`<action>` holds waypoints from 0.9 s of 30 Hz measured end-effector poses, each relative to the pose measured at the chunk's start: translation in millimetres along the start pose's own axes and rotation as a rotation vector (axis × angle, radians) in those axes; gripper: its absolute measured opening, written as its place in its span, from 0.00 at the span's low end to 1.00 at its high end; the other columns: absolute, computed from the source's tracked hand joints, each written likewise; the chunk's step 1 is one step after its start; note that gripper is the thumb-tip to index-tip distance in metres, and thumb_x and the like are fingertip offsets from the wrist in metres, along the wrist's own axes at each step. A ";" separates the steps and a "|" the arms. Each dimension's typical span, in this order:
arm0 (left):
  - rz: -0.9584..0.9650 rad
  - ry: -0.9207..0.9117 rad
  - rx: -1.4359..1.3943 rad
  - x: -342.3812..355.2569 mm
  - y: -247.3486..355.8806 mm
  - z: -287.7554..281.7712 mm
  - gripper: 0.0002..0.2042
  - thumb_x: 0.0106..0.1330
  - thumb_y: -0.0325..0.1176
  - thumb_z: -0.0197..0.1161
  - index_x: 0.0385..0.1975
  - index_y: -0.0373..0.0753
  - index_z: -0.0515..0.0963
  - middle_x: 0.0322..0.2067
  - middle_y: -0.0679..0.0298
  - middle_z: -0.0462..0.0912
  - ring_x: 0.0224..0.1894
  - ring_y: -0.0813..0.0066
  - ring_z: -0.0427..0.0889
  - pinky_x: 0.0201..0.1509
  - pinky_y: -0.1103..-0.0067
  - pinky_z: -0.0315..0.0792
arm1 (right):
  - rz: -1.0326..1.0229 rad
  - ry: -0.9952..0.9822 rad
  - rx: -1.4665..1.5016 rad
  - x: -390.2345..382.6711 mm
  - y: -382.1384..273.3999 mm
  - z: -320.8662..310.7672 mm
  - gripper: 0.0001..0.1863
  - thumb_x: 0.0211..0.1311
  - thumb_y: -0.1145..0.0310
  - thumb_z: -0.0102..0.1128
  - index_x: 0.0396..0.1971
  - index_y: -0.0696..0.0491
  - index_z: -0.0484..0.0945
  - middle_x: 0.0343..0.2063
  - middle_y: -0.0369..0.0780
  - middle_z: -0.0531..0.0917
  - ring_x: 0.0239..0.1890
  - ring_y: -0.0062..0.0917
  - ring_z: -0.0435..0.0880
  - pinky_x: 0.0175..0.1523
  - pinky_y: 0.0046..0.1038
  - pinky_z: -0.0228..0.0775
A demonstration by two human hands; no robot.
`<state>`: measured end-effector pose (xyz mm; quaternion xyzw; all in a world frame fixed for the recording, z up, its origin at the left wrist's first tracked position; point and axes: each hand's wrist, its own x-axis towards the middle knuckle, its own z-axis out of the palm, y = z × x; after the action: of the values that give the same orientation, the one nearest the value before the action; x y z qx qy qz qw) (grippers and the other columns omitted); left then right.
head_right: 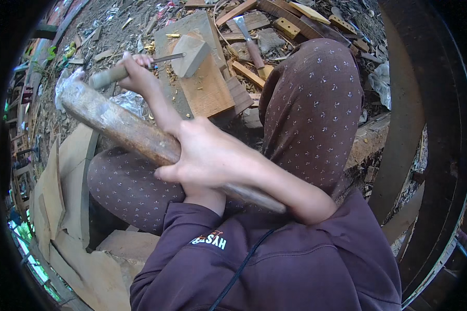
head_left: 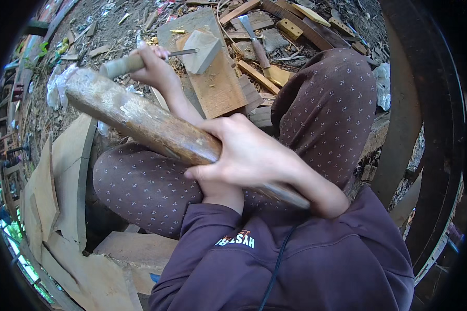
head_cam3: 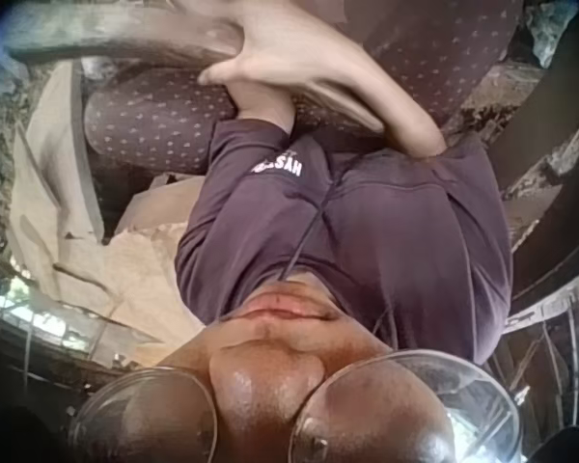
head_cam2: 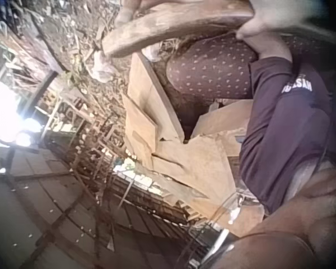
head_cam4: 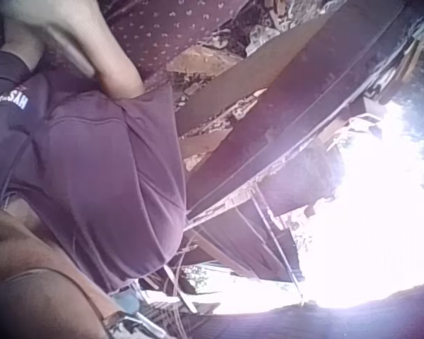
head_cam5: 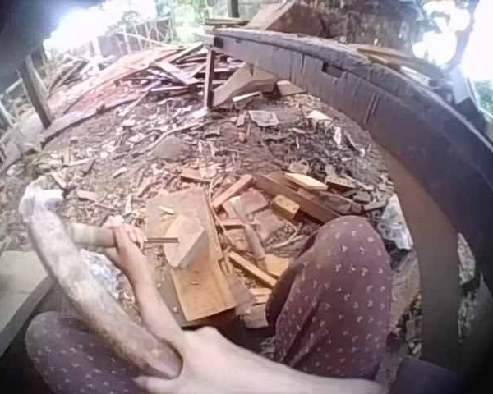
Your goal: Using a chisel and a wooden mallet to carve or shape a piece of wood.
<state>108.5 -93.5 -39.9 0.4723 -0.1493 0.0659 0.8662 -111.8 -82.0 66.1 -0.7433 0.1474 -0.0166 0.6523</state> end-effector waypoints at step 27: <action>-0.225 0.018 -0.216 6.8 2.5 -22.6 0.10 0.65 0.29 0.57 0.23 0.43 0.64 0.17 0.72 0.64 0.18 0.82 0.63 0.25 0.79 0.62 | 0.297 0.445 0.264 -7.1 3.6 -47.6 0.18 0.52 0.60 0.67 0.31 0.61 0.78 0.18 0.36 0.78 0.19 0.16 0.76 0.26 0.21 0.69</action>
<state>118.8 -73.3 -47.2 0.3897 -0.0938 -0.0438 0.9151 -129.7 -126.6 70.8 -0.6004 0.3903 -0.1024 0.6905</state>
